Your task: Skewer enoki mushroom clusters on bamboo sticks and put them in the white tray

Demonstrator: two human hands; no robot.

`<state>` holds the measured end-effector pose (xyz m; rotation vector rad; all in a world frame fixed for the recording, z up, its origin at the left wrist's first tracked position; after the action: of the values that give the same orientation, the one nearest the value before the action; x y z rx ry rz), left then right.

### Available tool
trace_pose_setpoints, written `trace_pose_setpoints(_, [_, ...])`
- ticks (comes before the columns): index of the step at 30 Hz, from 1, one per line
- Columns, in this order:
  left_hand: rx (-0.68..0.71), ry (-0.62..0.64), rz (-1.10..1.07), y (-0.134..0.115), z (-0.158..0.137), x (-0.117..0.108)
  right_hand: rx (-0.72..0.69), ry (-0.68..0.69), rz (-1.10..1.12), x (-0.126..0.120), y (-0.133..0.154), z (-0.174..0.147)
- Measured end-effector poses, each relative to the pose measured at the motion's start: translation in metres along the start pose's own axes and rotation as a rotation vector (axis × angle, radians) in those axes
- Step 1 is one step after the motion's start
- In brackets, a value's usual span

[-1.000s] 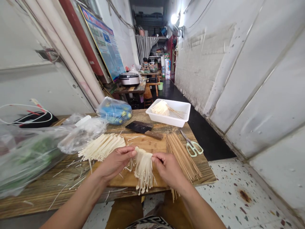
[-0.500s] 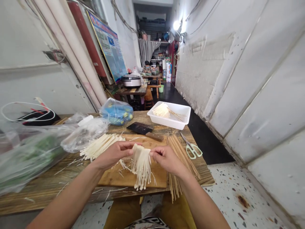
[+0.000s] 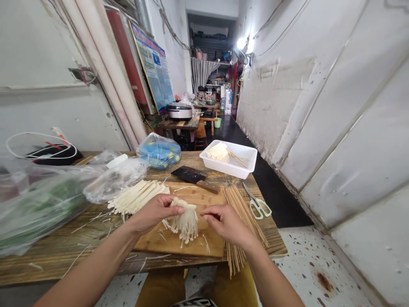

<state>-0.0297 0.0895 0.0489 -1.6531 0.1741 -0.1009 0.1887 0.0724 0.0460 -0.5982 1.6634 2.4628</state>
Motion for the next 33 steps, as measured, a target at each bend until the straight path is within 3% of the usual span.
trace_pose_setpoints(16, [0.013, 0.032, 0.071, -0.006, -0.004, 0.0, -0.079, -0.075, -0.05, 0.0, 0.003, -0.012])
trace_pose_setpoints(24, [-0.054, 0.095, 0.076, -0.014, 0.007, -0.001, 0.006, -0.148, -0.012, 0.012, -0.007, -0.004])
trace_pose_setpoints(29, [0.053, 0.088, 0.12, -0.028, 0.014, -0.016, 0.02, -0.202, 0.025, 0.014, -0.004, 0.002])
trace_pose_setpoints(33, [0.247, -0.075, 0.235, -0.051, 0.008, -0.03, -0.088, -0.229, -0.12, 0.012, 0.003, 0.006])
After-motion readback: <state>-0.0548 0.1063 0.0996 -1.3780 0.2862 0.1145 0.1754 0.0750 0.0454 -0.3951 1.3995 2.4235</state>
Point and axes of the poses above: each hand's wrist, its own z-axis towards the middle knuckle, its own x-axis out of the palm, y = z × x, the point moved 1 cm from there along z, towards the middle knuckle, and after that the axes turned 14 degrees about -y, right-handed, at the moved point
